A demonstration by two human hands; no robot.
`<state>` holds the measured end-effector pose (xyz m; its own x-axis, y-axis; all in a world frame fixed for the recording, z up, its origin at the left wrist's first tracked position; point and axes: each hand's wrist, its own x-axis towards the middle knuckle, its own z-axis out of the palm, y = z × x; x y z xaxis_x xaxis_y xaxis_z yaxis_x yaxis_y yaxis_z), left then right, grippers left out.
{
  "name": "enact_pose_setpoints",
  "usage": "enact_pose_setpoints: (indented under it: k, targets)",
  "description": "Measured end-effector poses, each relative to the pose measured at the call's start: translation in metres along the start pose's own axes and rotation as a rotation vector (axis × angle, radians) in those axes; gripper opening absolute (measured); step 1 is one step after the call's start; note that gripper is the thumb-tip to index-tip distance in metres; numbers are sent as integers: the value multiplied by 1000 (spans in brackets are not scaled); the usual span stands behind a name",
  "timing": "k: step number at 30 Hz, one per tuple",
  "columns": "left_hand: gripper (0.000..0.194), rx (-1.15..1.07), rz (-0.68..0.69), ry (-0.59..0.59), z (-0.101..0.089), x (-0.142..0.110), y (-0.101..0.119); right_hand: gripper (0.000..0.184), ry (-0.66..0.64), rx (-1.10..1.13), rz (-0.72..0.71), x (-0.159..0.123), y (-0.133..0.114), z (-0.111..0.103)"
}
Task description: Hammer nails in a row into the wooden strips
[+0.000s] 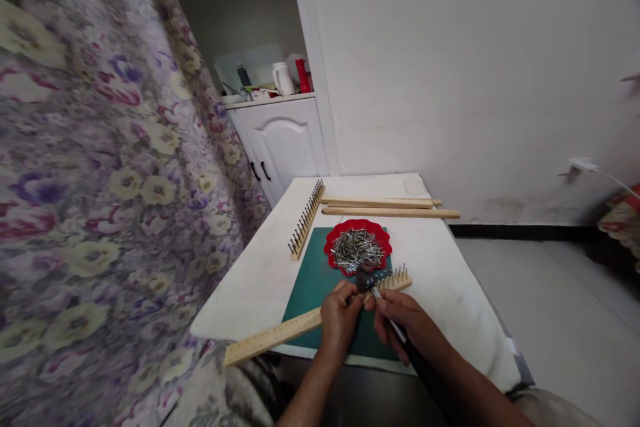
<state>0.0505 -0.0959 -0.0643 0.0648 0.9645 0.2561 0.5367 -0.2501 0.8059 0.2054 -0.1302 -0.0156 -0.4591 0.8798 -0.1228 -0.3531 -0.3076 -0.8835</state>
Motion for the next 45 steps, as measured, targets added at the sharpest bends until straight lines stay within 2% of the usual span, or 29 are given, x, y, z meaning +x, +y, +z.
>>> enact_pose_setpoints:
  k: [12,22,34,45]
  targets:
    - [15,20,-12,25,3,-2,-4,36,-3,-4,10,-1,-3,3]
    - [16,14,-15,27,2,-2,1,33,-3,13,13,-1,0,3]
    - [11,20,-16,27,3,-3,0,28,22,13,-114,-10,-19,-8]
    - [13,6,-24,28,3,-3,4,30,-6,29,-28,-6,-9,-1]
